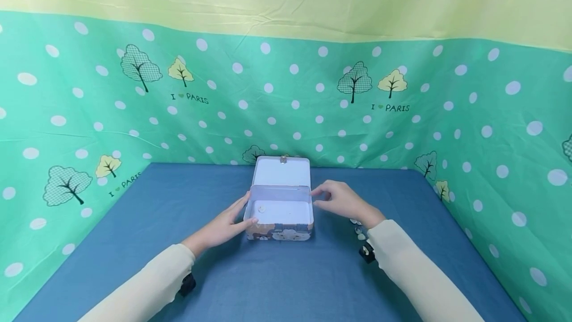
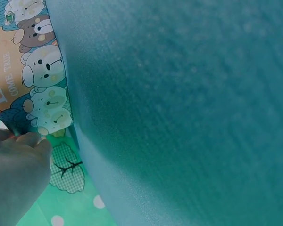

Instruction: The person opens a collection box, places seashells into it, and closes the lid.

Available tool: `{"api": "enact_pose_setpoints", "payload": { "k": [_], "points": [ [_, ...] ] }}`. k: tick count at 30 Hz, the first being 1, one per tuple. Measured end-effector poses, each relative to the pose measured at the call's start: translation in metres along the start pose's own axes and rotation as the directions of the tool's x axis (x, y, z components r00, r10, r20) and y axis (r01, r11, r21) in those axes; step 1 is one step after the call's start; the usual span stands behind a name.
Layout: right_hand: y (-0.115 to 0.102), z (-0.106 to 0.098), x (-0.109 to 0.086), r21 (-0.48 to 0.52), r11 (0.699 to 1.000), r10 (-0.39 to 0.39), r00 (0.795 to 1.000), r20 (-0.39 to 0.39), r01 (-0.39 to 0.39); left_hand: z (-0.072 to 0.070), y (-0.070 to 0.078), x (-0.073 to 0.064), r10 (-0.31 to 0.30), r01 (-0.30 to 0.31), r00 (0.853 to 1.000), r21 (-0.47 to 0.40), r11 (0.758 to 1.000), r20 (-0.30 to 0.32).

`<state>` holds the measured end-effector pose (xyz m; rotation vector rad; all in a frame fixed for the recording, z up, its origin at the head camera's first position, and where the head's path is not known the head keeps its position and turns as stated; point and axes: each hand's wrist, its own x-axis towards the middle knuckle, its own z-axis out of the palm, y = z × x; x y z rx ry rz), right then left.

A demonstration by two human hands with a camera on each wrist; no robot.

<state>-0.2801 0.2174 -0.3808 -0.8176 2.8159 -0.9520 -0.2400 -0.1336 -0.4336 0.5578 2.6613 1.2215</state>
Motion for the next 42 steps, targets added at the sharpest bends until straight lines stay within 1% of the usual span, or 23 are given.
{"api": "enact_pose_setpoints", "payload": {
  "k": [8, 13, 15, 22, 24, 26, 34, 42],
  "points": [
    [0.025, -0.009, -0.018, -0.057, 0.998, 0.028, 0.999, -0.017, -0.029, 0.001, 0.0, 0.0, 0.002, -0.002, 1.0, -0.003, 1.0, 0.001],
    [0.041, -0.013, -0.029, -0.088, 0.995, 0.037, 0.999, -0.003, -0.037, 0.001, -0.001, 0.0, 0.001, -0.001, 1.0, -0.013, 1.0, 0.003],
    [0.047, -0.014, -0.033, -0.094, 0.994, 0.054, 0.998, 0.011, -0.053, 0.001, -0.001, -0.001, 0.0, 0.0, 1.0, -0.015, 1.0, 0.004],
    [0.071, -0.014, -0.044, -0.085, 0.983, 0.164, 0.986, 0.036, -0.161, 0.0, -0.001, -0.001, -0.002, 0.002, 1.0, -0.011, 1.0, 0.005],
    [0.078, -0.014, -0.046, -0.082, 0.981, 0.18, 0.983, 0.047, -0.176, 0.0, -0.001, -0.001, 0.003, -0.002, 1.0, -0.012, 1.0, 0.005],
    [0.082, -0.014, -0.048, -0.088, 0.981, 0.18, 0.982, 0.055, -0.175, 0.0, 0.0, -0.001, 0.006, -0.006, 1.0, -0.01, 1.0, 0.009],
    [0.091, -0.011, -0.051, -0.057, 0.985, 0.169, 0.983, 0.07, -0.165, 0.0, -0.002, 0.002, 0.01, -0.01, 1.0, -0.015, 1.0, 0.004],
    [0.095, -0.006, -0.05, -0.077, 0.983, 0.173, 0.983, 0.056, -0.169, 0.0, -0.002, 0.0, -0.003, 0.003, 1.0, -0.018, 1.0, 0.012]
  ]
}}
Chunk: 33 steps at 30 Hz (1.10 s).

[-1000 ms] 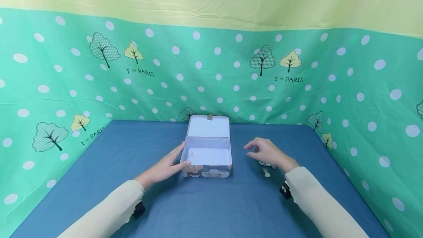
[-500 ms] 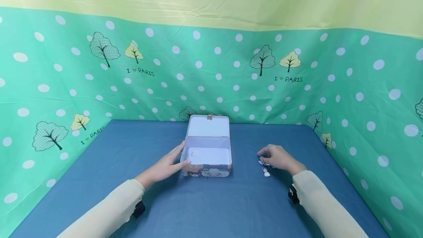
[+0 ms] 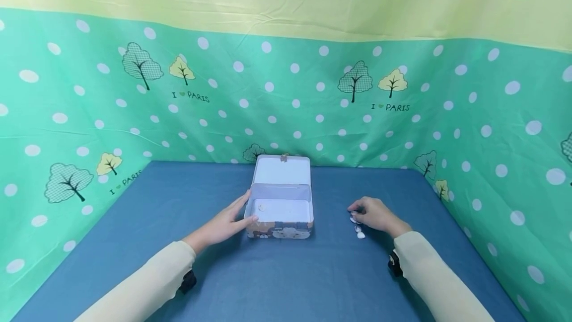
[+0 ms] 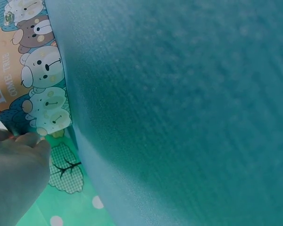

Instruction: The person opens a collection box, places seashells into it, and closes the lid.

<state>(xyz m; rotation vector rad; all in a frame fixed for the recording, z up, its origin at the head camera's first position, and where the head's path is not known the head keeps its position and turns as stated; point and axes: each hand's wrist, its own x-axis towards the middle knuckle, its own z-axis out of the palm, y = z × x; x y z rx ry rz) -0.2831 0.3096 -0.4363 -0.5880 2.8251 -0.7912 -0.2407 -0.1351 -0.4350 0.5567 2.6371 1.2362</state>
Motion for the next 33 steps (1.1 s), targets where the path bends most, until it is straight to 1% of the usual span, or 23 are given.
{"api": "enact_pose_setpoints", "payload": {
  "k": [10, 15, 18, 30, 33],
  "points": [
    [-0.001, 0.001, -0.003, 0.011, 1.0, 0.012, 1.0, -0.014, -0.012, 0.001, -0.002, 0.001, 0.014, -0.014, 1.0, 0.008, 1.0, 0.001],
    [0.0, 0.001, -0.002, 0.029, 0.999, 0.019, 1.0, -0.016, -0.019, 0.001, -0.001, 0.0, 0.007, -0.007, 1.0, 0.008, 1.0, 0.003],
    [-0.001, 0.0, -0.001, 0.023, 1.0, 0.011, 1.0, -0.025, -0.01, 0.0, 0.002, 0.0, 0.004, -0.004, 1.0, 0.004, 1.0, 0.006],
    [-0.026, -0.012, 0.001, -0.016, 0.998, -0.062, 0.993, -0.101, 0.061, -0.001, 0.004, -0.001, -0.001, 0.001, 1.0, 0.011, 1.0, -0.005],
    [-0.034, -0.016, 0.001, -0.011, 0.996, -0.084, 0.99, -0.112, 0.083, 0.0, 0.003, -0.001, -0.002, 0.002, 1.0, 0.009, 1.0, -0.008]
  ]
}}
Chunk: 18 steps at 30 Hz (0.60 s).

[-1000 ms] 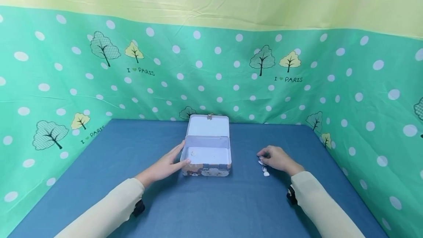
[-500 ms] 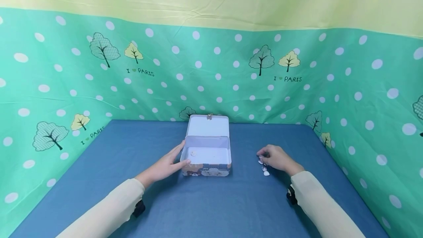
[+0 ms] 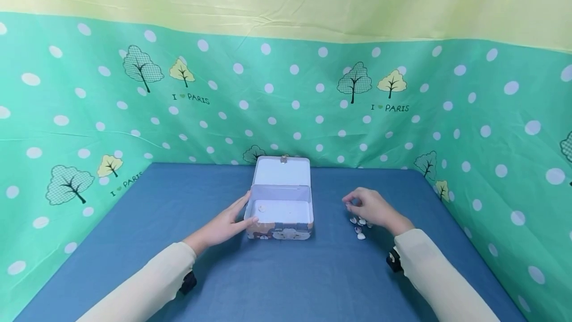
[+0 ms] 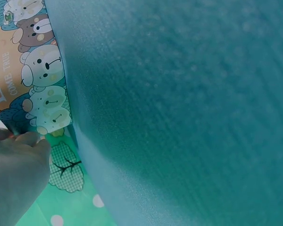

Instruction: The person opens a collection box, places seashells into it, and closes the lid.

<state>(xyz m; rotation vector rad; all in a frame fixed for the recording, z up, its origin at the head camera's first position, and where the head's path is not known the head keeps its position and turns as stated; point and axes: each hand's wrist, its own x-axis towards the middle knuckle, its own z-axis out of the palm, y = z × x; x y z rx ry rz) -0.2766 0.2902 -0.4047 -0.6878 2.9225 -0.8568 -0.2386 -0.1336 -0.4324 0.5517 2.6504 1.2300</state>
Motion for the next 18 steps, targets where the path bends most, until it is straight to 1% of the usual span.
{"api": "enact_pose_setpoints", "payload": {
  "k": [4, 7, 18],
  "points": [
    [-0.009, -0.005, 0.002, 0.009, 0.999, -0.033, 0.999, -0.014, 0.033, 0.0, 0.0, 0.001, -0.004, 0.004, 1.0, 0.004, 1.0, -0.001],
    [-0.014, -0.008, 0.004, -0.004, 0.998, -0.059, 0.998, -0.023, 0.059, 0.0, 0.0, 0.001, -0.009, 0.009, 1.0, 0.004, 1.0, 0.0],
    [-0.033, -0.008, 0.021, -0.014, 0.995, -0.099, 0.994, -0.038, 0.098, 0.001, 0.002, 0.001, -0.002, 0.002, 1.0, 0.002, 1.0, -0.013]
  ]
}}
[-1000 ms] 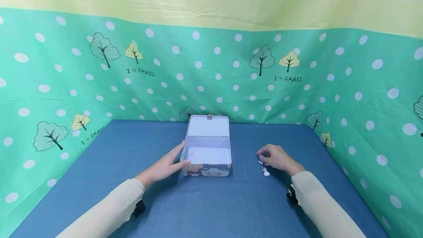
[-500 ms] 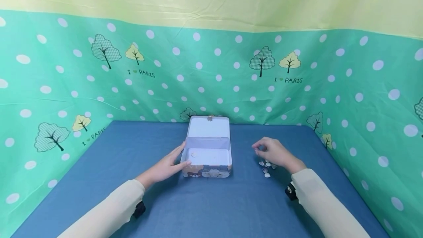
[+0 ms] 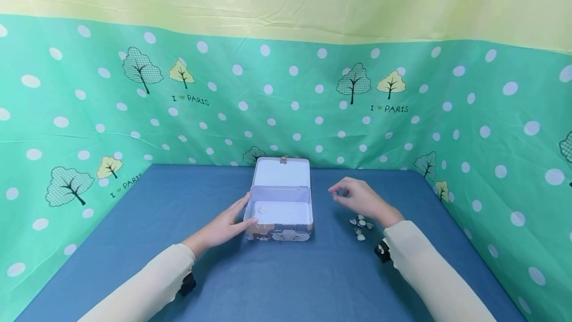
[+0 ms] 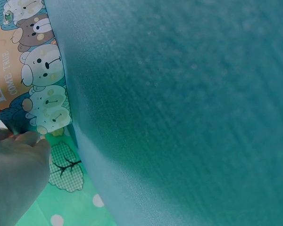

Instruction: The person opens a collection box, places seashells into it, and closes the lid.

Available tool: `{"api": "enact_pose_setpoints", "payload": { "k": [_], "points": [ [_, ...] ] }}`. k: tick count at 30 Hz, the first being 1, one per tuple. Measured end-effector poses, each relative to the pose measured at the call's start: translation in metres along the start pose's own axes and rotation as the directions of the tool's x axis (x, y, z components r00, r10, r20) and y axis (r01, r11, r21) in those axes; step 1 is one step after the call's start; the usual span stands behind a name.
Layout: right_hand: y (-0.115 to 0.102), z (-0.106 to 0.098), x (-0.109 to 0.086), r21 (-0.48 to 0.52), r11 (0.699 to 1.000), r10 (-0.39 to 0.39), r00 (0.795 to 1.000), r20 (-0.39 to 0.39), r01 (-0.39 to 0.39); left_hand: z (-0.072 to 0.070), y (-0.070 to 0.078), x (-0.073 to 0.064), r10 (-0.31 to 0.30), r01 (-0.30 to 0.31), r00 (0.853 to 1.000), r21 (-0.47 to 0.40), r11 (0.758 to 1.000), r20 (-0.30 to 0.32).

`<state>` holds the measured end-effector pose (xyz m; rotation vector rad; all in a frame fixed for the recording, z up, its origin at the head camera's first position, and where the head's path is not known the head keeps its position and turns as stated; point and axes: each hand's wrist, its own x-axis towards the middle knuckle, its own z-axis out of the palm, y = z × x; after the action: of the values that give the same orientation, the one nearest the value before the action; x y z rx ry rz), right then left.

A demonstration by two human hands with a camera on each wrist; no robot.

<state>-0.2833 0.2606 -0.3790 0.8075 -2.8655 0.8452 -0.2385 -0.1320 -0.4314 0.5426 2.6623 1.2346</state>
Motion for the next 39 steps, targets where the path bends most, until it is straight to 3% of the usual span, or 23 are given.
{"api": "enact_pose_setpoints", "payload": {
  "k": [28, 39],
  "points": [
    [-0.06, 0.055, 0.065, 0.099, 0.977, -0.193, 0.98, 0.055, 0.187, 0.0, -0.001, 0.0, 0.003, -0.002, 1.0, 0.012, 1.0, -0.007],
    [-0.072, 0.078, 0.08, 0.12, 0.98, -0.174, 0.979, 0.109, 0.161, 0.001, -0.003, 0.001, -0.011, 0.011, 1.0, 0.007, 1.0, 0.0]
  ]
}}
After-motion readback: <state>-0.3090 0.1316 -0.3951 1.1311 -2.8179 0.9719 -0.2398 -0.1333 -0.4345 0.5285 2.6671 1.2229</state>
